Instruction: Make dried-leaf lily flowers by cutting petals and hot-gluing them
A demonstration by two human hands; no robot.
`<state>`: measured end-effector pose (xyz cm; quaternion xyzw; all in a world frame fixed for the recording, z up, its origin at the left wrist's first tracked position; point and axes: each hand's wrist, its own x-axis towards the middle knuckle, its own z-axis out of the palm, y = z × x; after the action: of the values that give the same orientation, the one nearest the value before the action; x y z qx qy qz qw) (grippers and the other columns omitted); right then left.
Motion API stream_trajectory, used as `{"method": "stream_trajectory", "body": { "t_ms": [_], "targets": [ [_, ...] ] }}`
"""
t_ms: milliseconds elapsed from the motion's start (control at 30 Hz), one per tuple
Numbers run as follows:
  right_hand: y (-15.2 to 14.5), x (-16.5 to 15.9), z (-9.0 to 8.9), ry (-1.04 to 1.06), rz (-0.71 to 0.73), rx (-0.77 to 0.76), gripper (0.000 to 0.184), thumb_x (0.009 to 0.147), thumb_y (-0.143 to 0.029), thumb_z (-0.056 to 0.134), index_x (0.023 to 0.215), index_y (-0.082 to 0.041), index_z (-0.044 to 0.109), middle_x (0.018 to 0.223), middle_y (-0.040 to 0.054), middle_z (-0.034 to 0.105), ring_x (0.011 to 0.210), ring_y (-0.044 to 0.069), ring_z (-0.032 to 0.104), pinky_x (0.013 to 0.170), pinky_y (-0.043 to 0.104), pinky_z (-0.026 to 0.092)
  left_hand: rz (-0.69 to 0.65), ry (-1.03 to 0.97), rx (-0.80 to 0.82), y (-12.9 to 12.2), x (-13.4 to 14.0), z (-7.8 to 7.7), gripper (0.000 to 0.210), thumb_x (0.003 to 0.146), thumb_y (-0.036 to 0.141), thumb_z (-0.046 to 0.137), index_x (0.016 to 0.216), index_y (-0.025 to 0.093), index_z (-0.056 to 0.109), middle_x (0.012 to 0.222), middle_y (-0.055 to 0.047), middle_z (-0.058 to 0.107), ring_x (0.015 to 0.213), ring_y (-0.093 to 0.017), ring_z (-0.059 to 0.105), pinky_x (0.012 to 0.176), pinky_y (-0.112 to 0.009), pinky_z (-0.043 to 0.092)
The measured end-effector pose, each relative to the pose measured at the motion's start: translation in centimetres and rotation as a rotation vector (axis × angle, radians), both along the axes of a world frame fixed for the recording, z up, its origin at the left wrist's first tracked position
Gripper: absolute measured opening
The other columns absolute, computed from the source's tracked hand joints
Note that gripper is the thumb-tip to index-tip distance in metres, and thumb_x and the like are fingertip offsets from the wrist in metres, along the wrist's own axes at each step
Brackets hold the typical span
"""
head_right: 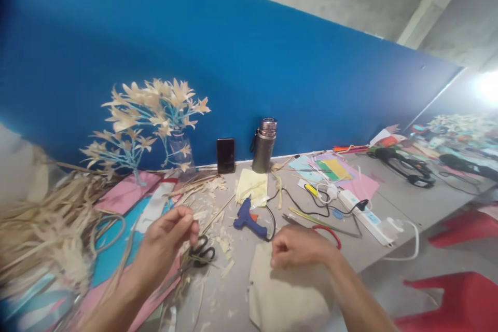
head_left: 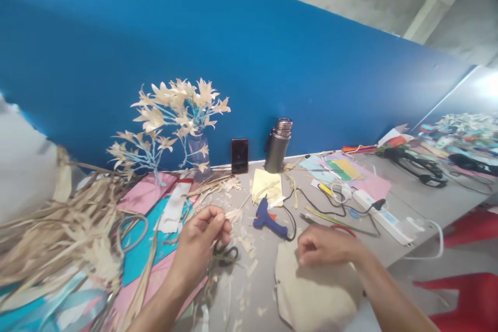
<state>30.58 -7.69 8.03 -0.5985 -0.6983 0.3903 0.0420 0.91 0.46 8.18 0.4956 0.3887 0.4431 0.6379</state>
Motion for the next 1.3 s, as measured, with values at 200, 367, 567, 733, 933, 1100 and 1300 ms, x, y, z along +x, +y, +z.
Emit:
{"method": "stream_trajectory", "body": {
  "t_ms": [200,367,567,733,933,1100,1300],
  "targets": [
    [-1.7,-0.5,-0.5,0.011,-0.163,-0.016,0.010,0.075,-0.025,0.065,0.080,-0.019,0.071,0.072,-0.0007,0.068,0.064,0.013,0.057,0.052,0.021,0.032,0.081,0.071,-0.107,-0.5,-4.9,-0.3,0.039,0.070,0.053,0.077,0.073,0.019,0.059,0.060,0.001,0.062,0.054,-0.014,0.052,0.057,-0.026,0.044],
    [1.3,0.1,1.8,0.089,-0.170,0.055,0.017,0.085,-0.031,0.058,0.086,-0.019,0.070,0.073,0.0001,0.066,0.067,0.014,0.056,0.058,0.023,0.037,0.210,0.098,-0.223,-1.3,-8.4,-2.0,0.037,0.071,0.053,0.076,0.071,0.019,0.061,0.056,0.001,0.058,0.056,-0.015,0.050,0.059,-0.027,0.044],
    [9.2,-0.5,0.9,0.210,-0.271,0.205,0.026,0.085,-0.036,0.063,0.105,-0.020,0.069,0.098,0.0064,0.074,0.088,0.022,0.066,0.074,0.030,0.049,0.275,0.084,-0.314,-1.2,-9.5,-2.8,0.037,0.071,0.052,0.076,0.070,0.019,0.060,0.057,0.002,0.057,0.056,-0.015,0.051,0.059,-0.026,0.044],
    [17.3,-1.9,-1.4,0.618,-0.520,0.174,0.045,0.076,-0.031,0.076,0.117,-0.017,0.063,0.116,0.0149,0.070,0.086,0.022,0.070,0.062,0.028,0.055,0.230,0.049,-0.299,-0.1,-8.4,-3.2,0.037,0.073,0.052,0.076,0.069,0.019,0.059,0.055,0.003,0.057,0.055,-0.015,0.052,0.075,-0.034,0.050],
    [24.2,-3.5,-3.4,0.715,-0.763,0.255,0.046,0.074,-0.015,0.073,0.119,-0.014,0.061,0.128,0.0194,0.062,0.071,0.016,0.071,0.056,0.026,0.057,0.162,0.025,-0.303,0.4,-8.2,-3.7,0.038,0.076,0.055,0.072,0.068,0.020,0.059,0.054,0.002,0.059,0.056,-0.018,0.055,0.091,-0.045,0.049],
    [27.4,-3.5,-4.8,0.723,-0.795,0.285,0.046,0.074,-0.012,0.071,0.118,-0.016,0.060,0.127,0.0177,0.061,0.068,0.015,0.071,0.051,0.024,0.056,0.190,0.010,-0.327,0.6,-8.6,-4.7,0.037,0.076,0.054,0.072,0.069,0.020,0.059,0.054,0.002,0.058,0.056,-0.018,0.055,0.093,-0.047,0.047],
    [29.3,-3.3,-5.8,0.722,-0.783,0.293,0.030,0.079,-0.020,0.067,0.108,-0.018,0.062,0.105,0.0097,0.069,0.063,0.013,0.067,0.042,0.018,0.047,0.204,-0.026,-0.335,1.0,-8.2,-5.3,0.037,0.076,0.054,0.072,0.070,0.020,0.058,0.052,0.002,0.057,0.053,-0.017,0.053,0.091,-0.047,0.046]
  ]
}}
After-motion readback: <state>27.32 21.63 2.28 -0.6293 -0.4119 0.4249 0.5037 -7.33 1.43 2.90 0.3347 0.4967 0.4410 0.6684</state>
